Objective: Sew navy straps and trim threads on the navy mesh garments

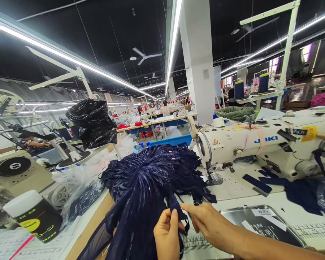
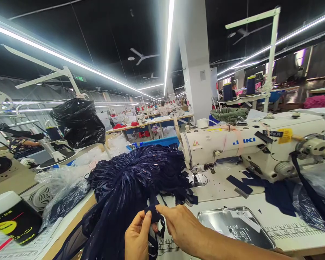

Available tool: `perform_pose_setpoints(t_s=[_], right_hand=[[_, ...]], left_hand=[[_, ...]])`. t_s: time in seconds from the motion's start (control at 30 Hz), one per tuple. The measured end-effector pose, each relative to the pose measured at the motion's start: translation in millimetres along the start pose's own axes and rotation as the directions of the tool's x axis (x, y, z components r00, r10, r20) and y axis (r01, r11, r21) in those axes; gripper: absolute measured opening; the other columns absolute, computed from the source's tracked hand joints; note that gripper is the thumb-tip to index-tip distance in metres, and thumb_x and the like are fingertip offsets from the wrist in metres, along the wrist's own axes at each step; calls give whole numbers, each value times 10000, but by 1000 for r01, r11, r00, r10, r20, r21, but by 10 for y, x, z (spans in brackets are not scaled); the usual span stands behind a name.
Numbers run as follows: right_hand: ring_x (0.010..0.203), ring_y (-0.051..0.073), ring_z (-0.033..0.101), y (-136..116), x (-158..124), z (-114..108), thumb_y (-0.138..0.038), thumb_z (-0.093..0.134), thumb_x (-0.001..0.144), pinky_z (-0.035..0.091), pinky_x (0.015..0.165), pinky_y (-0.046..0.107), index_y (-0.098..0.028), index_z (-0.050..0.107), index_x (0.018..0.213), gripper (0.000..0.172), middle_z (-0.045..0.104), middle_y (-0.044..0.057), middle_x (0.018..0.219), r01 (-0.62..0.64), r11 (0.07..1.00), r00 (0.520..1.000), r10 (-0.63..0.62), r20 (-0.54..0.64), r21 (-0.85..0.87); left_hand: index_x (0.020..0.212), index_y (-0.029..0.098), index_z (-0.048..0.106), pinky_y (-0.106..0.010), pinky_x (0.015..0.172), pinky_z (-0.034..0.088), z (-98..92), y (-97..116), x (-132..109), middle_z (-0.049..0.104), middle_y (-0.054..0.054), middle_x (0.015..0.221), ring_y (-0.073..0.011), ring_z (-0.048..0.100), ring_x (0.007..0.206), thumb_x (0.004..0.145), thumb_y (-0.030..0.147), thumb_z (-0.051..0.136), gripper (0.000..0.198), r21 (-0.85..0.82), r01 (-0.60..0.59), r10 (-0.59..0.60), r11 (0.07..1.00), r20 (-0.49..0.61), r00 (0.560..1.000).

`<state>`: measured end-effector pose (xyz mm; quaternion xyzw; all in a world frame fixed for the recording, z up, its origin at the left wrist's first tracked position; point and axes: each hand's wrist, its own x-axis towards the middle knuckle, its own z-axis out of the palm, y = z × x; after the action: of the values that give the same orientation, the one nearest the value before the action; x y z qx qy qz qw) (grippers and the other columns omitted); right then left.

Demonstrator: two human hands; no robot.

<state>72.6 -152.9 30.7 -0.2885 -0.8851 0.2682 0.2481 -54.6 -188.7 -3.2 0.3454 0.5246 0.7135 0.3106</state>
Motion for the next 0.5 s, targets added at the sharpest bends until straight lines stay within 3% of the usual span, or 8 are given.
perform_pose_setpoints(t_s=[0.13, 0.33, 0.5], right_hand=[[424, 87, 364, 24, 32, 16, -9, 334, 717, 268, 457, 185, -184, 550, 902, 334, 384, -76, 482, 28, 1000, 1000, -28, 1, -4], [461, 97, 359, 106, 52, 61, -43, 324, 760, 257, 476, 211, -159, 559, 916, 305, 410, -47, 536, 159, 983, 985, -164, -55, -88], [451, 94, 387, 122, 69, 155, -92, 307, 814, 276, 476, 206, -160, 538, 814, 241, 401, -49, 519, 143, 990, 986, -142, -89, 9]], left_hand=[[587, 143, 590, -167, 448, 348, -46, -13, 37, 483, 52, 392, -68, 392, 400, 599, 500, 672, 366, -18, 63, -61, 998, 59, 996], [590, 134, 567, -146, 420, 322, -125, -9, 111, 495, 58, 460, -35, 372, 386, 550, 458, 729, 365, -137, 264, -227, 955, 237, 944], [603, 137, 531, -143, 404, 278, -128, -44, 117, 436, 72, 484, -27, 309, 397, 606, 478, 687, 375, -107, 250, -214, 962, 273, 938]])
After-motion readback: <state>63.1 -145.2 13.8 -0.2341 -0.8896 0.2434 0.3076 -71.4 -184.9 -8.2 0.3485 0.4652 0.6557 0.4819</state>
